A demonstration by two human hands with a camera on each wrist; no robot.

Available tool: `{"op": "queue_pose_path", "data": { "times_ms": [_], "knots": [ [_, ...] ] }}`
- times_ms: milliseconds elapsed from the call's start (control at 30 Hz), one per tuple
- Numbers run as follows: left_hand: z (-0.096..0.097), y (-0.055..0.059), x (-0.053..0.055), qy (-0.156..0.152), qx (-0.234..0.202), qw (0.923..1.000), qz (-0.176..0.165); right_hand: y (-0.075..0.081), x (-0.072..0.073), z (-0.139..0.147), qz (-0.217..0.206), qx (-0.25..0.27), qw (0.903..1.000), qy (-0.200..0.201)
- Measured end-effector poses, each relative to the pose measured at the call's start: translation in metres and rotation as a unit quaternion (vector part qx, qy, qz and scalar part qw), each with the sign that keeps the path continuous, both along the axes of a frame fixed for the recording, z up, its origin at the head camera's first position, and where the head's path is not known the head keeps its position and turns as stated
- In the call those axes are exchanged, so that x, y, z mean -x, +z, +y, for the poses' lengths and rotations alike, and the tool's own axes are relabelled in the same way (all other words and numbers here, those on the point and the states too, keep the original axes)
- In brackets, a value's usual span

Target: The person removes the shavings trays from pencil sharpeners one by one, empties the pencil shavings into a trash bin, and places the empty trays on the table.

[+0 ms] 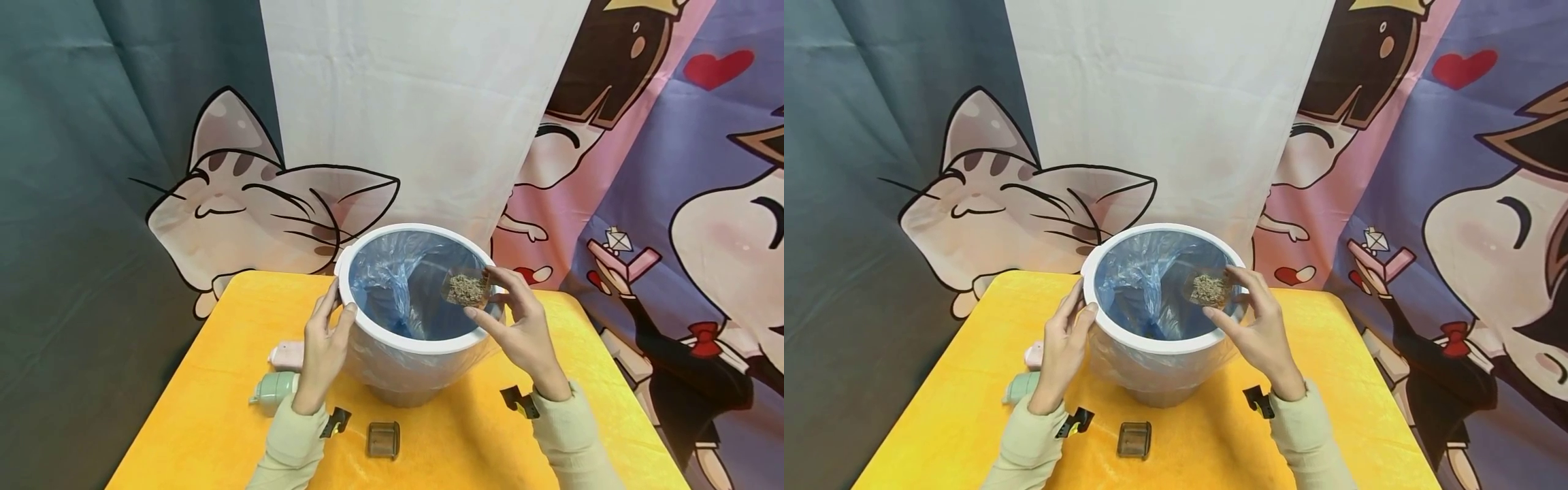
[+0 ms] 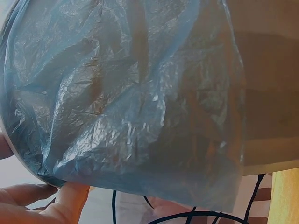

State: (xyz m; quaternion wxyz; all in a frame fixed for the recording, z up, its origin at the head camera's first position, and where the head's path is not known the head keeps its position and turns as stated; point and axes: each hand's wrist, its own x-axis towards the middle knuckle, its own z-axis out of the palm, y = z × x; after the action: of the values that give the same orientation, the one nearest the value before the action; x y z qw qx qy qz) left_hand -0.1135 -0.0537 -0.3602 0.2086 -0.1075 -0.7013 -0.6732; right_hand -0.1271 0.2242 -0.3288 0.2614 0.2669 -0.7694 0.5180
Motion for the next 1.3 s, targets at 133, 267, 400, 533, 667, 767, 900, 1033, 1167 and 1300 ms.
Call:
{"op": "queue_pose_path", "data": {
  "times_ms": [133,267,400,533,667,767,900,1033,1167,1300],
  "knots": [
    [0.000,0.000,0.000,0.000,0.001,1.0000,-0.001,0.001,-0.001,-0.002,-0.015,-0.023,0.9996,0.002],
    [0.000,0.000,0.001,0.001,0.002,1.0000,0.001,0.003,-0.001,-0.004,-0.018,-0.042,0.9990,0.004],
    [0.000,0.000,0.001,0.000,0.002,1.0000,0.001,0.004,-0.001,-0.006,-0.013,-0.057,0.9983,0.001],
    [0.000,0.000,0.000,0.002,0.005,1.0000,-0.001,0.004,0.000,-0.007,-0.005,-0.080,0.9968,-0.004],
    [0.000,0.001,0.000,0.005,0.010,0.9999,-0.001,0.005,0.001,-0.008,0.001,-0.105,0.9944,-0.003],
    [0.000,0.002,-0.001,0.007,0.013,0.9999,0.000,0.006,0.001,-0.009,0.003,-0.119,0.9929,0.001],
    [0.000,0.003,-0.001,0.007,0.014,0.9999,-0.002,0.007,0.001,-0.009,0.004,-0.128,0.9918,0.003],
    [0.000,0.002,-0.001,0.006,0.012,0.9999,-0.004,0.008,0.001,-0.010,-0.002,-0.130,0.9914,0.014],
    [0.000,0.001,0.000,0.004,0.007,0.9999,-0.008,0.008,0.001,-0.011,-0.008,-0.134,0.9906,0.024],
    [0.000,0.001,0.000,0.004,0.006,1.0000,-0.007,0.010,0.000,-0.012,-0.015,-0.151,0.9881,0.027]
  ]
}}
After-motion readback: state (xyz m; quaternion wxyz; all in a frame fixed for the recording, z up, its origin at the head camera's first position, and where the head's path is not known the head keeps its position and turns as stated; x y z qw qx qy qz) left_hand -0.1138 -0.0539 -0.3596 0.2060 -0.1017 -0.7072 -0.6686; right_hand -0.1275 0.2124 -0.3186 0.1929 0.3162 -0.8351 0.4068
